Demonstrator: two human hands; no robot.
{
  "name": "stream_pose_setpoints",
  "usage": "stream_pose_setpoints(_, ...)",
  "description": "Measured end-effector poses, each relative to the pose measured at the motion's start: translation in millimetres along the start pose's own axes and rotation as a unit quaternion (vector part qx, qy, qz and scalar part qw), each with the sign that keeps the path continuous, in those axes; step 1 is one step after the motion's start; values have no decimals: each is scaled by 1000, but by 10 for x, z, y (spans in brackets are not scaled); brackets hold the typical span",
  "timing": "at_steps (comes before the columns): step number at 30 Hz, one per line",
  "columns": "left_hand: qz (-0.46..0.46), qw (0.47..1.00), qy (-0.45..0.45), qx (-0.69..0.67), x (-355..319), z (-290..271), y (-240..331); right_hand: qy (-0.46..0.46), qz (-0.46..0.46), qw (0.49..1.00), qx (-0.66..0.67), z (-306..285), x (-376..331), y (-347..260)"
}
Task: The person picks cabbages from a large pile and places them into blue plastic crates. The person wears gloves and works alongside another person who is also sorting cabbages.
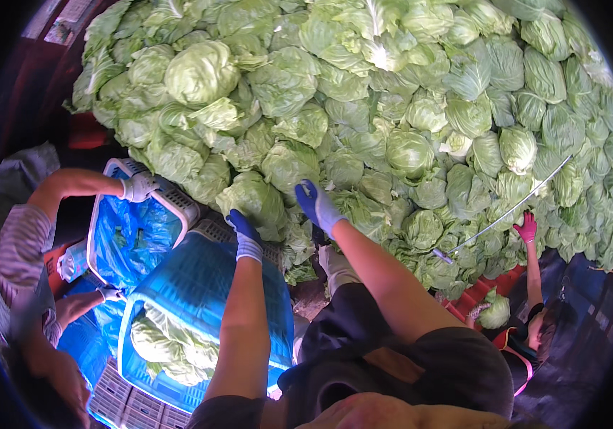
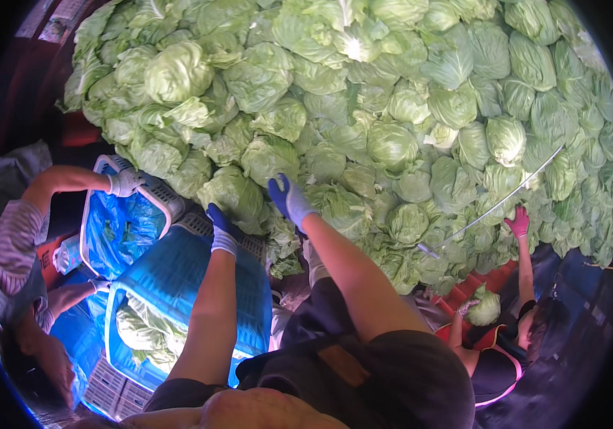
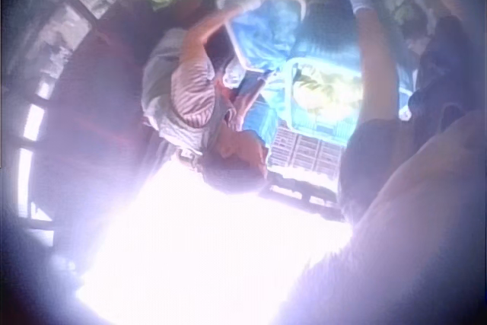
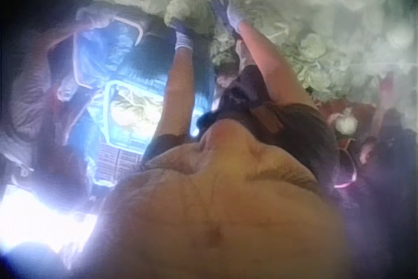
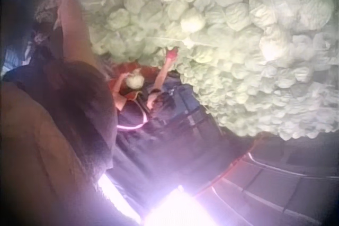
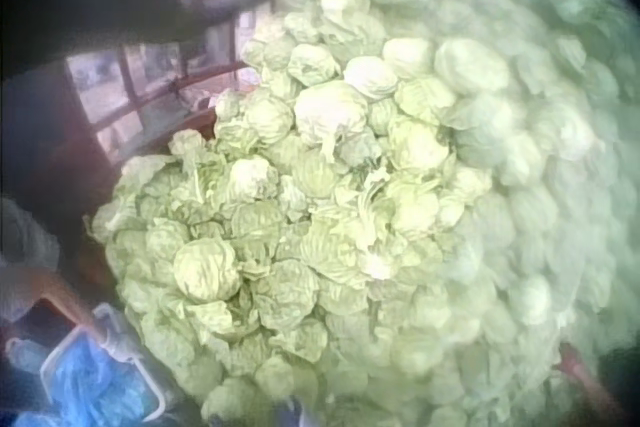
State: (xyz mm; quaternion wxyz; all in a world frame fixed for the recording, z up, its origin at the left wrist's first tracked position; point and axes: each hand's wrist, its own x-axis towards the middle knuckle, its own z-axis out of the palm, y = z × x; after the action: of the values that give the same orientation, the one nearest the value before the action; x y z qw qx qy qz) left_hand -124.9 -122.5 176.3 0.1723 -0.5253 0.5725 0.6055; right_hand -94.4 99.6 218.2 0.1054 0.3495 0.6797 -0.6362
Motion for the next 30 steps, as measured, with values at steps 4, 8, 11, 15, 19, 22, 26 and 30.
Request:
stream_pose_setpoints(4, 18, 998, 67, 4, -115, 132, 25, 126, -133, 916, -357, -1208, 91, 223)
stream_pose_setpoints(8, 214, 932, 209, 204, -234, -41, 25, 65, -132, 882, -447, -1872, 329, 302)
stream_pose_setpoints(11, 345, 859, 215, 312, -495, 240, 32, -35, -55, 873, -484, -1963, 507, 151)
stream_pose_setpoints(15, 362, 873, -205, 255, -1394, 353, 411, -109, -13, 877, -467, -1811, 303, -404)
stream_pose_setpoints(19, 427, 492, -215, 728, -2537, -133, 1445, -30, -119, 892, -435, -1935, 286, -1032)
stream_pose_setpoints(22, 337, 460, -136, 810, -2774, -726, 1905, 90, -199, 854, -473, -2053, 487, -1827)
stream_pose_setpoints(26, 285, 454, -117, 836, -2456, -1554, 1846, 183, -349, 815, -425, -2198, 739, -2935)
stream_pose_setpoints(30, 394, 477, -195, 762, -2423, -1749, 1916, 153, -434, 691, -557, -2045, 1000, -3778)
